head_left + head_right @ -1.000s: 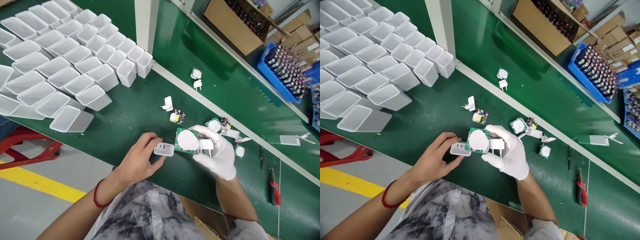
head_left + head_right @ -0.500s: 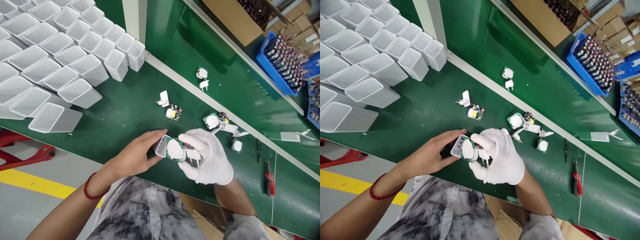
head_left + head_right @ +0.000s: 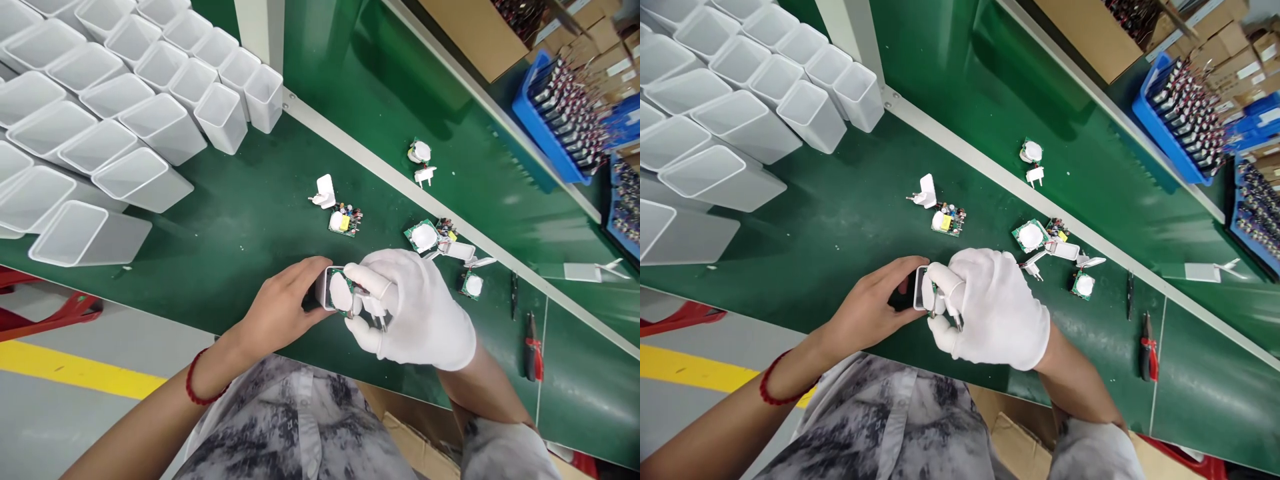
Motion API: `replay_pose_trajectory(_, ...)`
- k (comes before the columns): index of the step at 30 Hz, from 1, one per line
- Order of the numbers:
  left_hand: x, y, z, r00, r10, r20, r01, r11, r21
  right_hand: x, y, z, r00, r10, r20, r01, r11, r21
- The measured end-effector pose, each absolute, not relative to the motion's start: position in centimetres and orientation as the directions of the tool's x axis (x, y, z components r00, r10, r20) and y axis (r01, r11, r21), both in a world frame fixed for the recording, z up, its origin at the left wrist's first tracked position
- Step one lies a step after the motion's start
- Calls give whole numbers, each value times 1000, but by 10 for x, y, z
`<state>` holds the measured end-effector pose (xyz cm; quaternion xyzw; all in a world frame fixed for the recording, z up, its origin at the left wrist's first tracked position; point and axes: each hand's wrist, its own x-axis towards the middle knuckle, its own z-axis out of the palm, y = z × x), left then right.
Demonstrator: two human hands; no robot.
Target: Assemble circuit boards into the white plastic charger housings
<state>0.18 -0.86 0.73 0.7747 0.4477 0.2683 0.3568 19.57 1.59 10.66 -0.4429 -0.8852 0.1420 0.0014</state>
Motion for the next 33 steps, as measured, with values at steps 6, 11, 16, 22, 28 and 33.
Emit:
replay_pose_trajectory(6, 1, -8, 6, 469, 876, 114, 495, -367, 788, 192, 19, 112, -602, 783, -156, 785, 544, -297)
replay_pose_trajectory(11, 2, -8, 4, 459, 879, 133, 492, -375, 786, 194, 18, 106, -586, 795, -157, 800, 537, -268)
replay_pose_trajectory(16, 1, -6, 4, 464, 875, 139, 485, -382, 787, 195, 17, 102, -603, 785, -140, 786, 556, -270)
replay_pose_trajectory(22, 2, -6, 3, 451, 879, 152, 473, -380, 795, 193, 20, 104, -600, 783, -164, 790, 546, -279)
replay_pose_trajectory(28, 2, -6, 1, 461, 873, 161, 456, -389, 800, 190, 18, 106, -588, 784, -197, 803, 538, -255)
replay_pose_trajectory(33, 0, -6, 0, 461, 871, 169, 459, -397, 794, 186, 16, 110, -585, 790, -181, 809, 556, -188)
